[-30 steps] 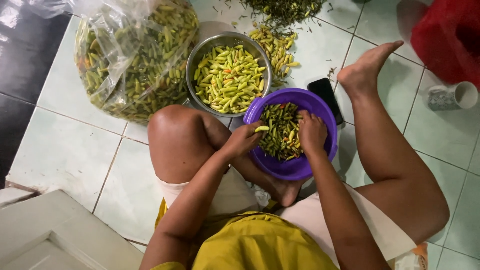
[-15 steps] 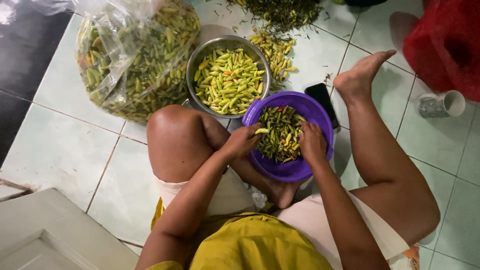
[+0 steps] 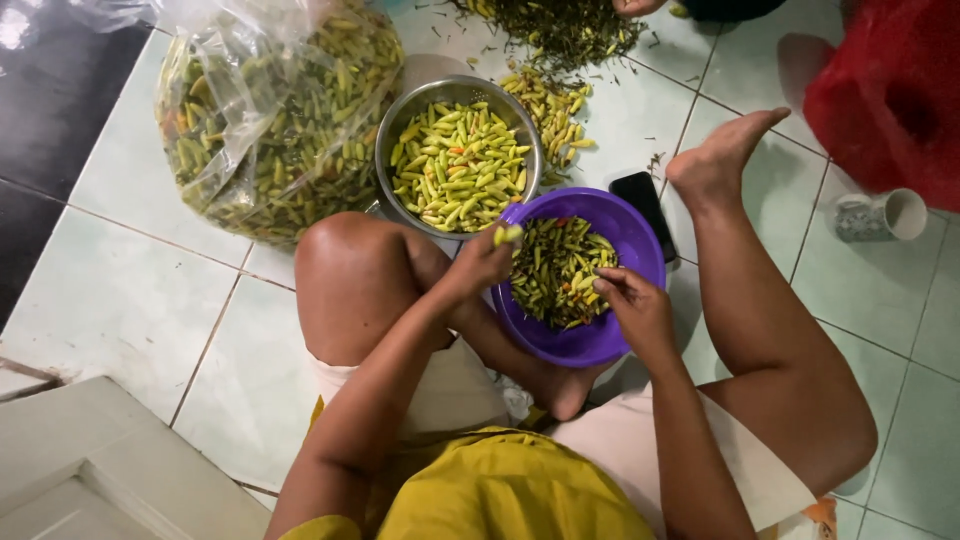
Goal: Removing stems from green chilis by hand and sorting them into a bowl
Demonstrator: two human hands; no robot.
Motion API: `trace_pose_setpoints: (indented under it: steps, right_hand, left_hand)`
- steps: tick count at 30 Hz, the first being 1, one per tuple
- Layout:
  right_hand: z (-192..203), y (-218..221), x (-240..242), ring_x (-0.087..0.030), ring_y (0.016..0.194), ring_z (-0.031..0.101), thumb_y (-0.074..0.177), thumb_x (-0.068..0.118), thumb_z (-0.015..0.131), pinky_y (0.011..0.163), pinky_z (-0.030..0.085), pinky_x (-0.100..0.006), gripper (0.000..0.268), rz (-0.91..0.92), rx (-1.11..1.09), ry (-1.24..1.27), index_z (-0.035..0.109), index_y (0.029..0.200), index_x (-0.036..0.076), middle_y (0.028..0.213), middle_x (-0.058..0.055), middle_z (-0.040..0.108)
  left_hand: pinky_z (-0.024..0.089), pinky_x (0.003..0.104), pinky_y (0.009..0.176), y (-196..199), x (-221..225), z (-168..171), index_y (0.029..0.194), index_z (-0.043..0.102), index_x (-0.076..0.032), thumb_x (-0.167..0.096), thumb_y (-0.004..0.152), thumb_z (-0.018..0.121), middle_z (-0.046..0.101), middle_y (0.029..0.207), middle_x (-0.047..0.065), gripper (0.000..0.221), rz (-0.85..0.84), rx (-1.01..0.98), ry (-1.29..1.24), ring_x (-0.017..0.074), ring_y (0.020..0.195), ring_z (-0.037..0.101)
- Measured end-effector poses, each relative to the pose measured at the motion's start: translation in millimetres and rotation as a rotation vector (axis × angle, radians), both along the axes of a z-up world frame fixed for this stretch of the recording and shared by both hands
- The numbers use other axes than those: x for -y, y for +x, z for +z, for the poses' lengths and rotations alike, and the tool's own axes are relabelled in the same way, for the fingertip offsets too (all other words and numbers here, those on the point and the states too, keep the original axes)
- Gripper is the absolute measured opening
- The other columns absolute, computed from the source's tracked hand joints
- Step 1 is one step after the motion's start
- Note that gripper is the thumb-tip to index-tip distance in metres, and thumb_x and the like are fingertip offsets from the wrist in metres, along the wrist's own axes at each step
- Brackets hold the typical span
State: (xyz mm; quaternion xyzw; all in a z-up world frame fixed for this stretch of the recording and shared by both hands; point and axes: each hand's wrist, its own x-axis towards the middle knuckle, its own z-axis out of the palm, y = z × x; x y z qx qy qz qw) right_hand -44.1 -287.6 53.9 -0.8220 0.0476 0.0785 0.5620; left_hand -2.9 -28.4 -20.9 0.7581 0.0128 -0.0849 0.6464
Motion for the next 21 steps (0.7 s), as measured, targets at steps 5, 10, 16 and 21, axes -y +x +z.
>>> trace_pose_setpoints:
  steps: [5, 10, 16, 21]
  right_hand:
    - [-19, -5, -2, -0.019, 0.092, 0.069, 0.096, 0.011, 0.079, 0.085, 0.058, -0.039, 0.033, -0.066, 0.031, 0.126, 0.070, 0.124, -0.005, 0.102, -0.020, 0.075]
    - [-25, -12, -10, -0.016, 0.086, 0.069, 0.097, 0.012, 0.080, 0.079, 0.059, -0.038, 0.029, -0.087, 0.069, 0.164, 0.073, 0.120, -0.005, 0.092, -0.019, 0.077]
    - [-4, -14, -21, -0.017, 0.089, 0.067, 0.100, 0.007, 0.075, 0.081, 0.057, -0.039, 0.023, -0.098, 0.105, 0.246, 0.072, 0.116, -0.008, 0.091, -0.019, 0.075]
    - [8, -9, -38, -0.014, 0.092, 0.065, 0.102, 0.009, 0.075, 0.076, 0.056, -0.037, 0.013, -0.031, 0.236, 0.121, 0.074, 0.109, -0.001, 0.088, -0.016, 0.074]
  left_hand:
    - [0.038, 0.025, 0.034, 40, -35, -46, 0.150, 0.030, -0.007, -0.011, 0.109, 0.042, 0.047, 0.062, 0.010, 0.042, 0.044, 0.052, -0.716, 0.0218, 0.042, 0.051]
    - [0.033, 0.023, 0.044, 36, -32, -1, 0.162, -0.024, -0.021, -0.010, 0.112, 0.047, 0.068, 0.065, 0.020, 0.088, 0.044, 0.116, -0.551, 0.0200, 0.045, 0.057]
    - [0.057, 0.032, 0.053, 10, -26, 26, 0.164, -0.015, -0.014, -0.004, 0.104, 0.058, 0.074, 0.076, 0.024, 0.096, -0.101, 0.161, -0.393, 0.0289, 0.059, 0.074]
    - [0.048, 0.028, 0.053, -11, -13, 50, 0.154, 0.044, -0.009, -0.023, 0.102, 0.065, 0.069, 0.060, 0.011, 0.059, -0.478, 0.000, -0.182, 0.0199, 0.050, 0.066]
